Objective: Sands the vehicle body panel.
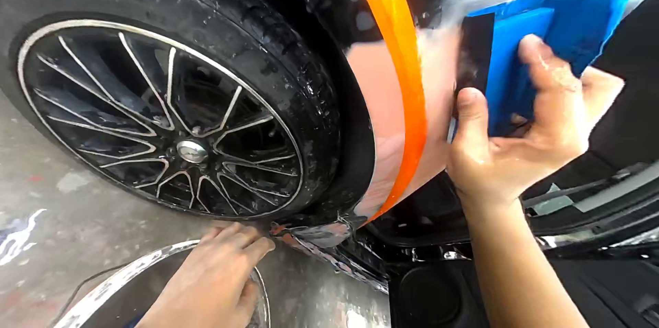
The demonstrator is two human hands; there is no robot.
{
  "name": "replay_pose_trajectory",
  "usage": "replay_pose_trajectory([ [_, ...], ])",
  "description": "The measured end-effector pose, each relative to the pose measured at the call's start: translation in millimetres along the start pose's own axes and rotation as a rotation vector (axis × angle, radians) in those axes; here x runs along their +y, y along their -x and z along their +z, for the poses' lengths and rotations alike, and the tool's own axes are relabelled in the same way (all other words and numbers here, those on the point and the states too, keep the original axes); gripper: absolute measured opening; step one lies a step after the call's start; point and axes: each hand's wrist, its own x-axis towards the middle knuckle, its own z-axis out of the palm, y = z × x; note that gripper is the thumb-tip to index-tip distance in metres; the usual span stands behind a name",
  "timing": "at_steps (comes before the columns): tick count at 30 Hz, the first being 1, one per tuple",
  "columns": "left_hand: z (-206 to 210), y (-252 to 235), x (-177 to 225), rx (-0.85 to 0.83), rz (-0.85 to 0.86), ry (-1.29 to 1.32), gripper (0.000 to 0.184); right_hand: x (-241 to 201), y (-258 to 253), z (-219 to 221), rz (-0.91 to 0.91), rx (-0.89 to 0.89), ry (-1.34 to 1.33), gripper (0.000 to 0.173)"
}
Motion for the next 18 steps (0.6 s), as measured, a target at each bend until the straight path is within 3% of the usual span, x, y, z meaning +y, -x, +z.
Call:
replay_pose_trajectory([
  [4,-4,0,-3,-0.018,0.017,0.01,0.048,-4,30,-2,-0.008,-0.019,-0.013,0.049],
  [9,1,3,-3,-0.022,-0.016,0.008,0.051,2,13,1,0.004,0.049,0.006,0.048],
  [13,-5,2,-5,-0.059,-0.018,0.009,0.051,-2,46,-4,0.004,0.008,0.009,0.048],
  [18,7,2,-5,-0.015,-0.013,-0.026,0.053,1,31,1,0.04,0.086,0.042,0.049],
])
